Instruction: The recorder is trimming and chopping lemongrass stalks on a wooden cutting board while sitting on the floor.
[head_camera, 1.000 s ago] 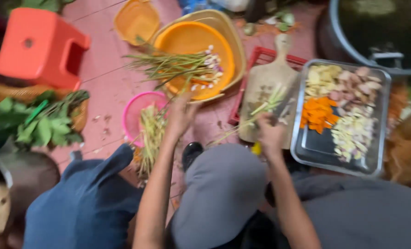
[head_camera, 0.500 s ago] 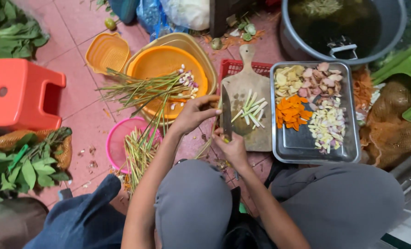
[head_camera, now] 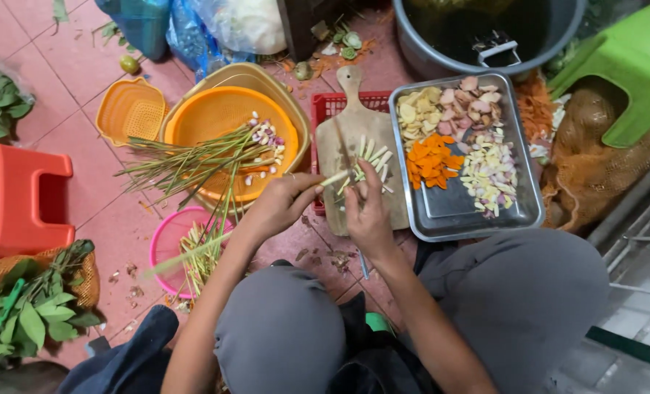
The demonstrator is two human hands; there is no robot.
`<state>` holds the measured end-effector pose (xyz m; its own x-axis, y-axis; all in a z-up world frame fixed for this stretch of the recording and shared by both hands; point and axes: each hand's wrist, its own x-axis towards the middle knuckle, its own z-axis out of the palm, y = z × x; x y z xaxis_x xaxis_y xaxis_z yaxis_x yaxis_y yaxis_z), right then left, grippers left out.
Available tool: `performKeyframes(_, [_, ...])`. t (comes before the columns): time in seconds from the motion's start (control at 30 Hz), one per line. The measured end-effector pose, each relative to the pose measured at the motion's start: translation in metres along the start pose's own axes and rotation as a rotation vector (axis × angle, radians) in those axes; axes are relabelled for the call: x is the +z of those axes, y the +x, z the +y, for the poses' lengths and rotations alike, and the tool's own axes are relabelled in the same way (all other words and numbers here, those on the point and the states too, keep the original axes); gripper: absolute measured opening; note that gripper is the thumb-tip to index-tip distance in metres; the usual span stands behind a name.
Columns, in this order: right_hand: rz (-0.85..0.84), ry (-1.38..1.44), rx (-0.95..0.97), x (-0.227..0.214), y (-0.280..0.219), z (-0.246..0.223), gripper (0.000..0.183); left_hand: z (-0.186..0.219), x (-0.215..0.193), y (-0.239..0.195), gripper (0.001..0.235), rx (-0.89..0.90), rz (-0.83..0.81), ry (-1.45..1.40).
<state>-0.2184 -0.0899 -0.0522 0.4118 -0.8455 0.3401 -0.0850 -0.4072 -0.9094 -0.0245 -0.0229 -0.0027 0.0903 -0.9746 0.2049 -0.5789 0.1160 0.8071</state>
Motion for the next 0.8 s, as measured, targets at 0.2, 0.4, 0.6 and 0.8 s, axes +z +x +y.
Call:
performKeyframes(0.2, [-0.046, -0.135, 0.042, -0.005, 0.003, 0.006, 0.046, 0.004, 0.005, 0.001, 0.026, -0.080, -0.101, 0.026])
performKeyframes(0.4, [-0.088, -0.165, 0.016, 0.004, -0.007, 0.034, 0.035, 0.005, 0.008, 0.005, 0.026, -0.119, -0.205, 0.002])
performKeyframes(0.6, [-0.199, -0.158, 0.130, 0.023, -0.022, 0.049, 0.035, -0.045, 0.039, -0.008, 0.022, -0.175, -0.190, -0.011])
performKeyframes(0.8, [-0.307, -0.136, 0.288, 0.035, -0.030, 0.066, 0.040, -0.058, 0.049, -0.026, 0.018, -0.016, -0.074, 0.132])
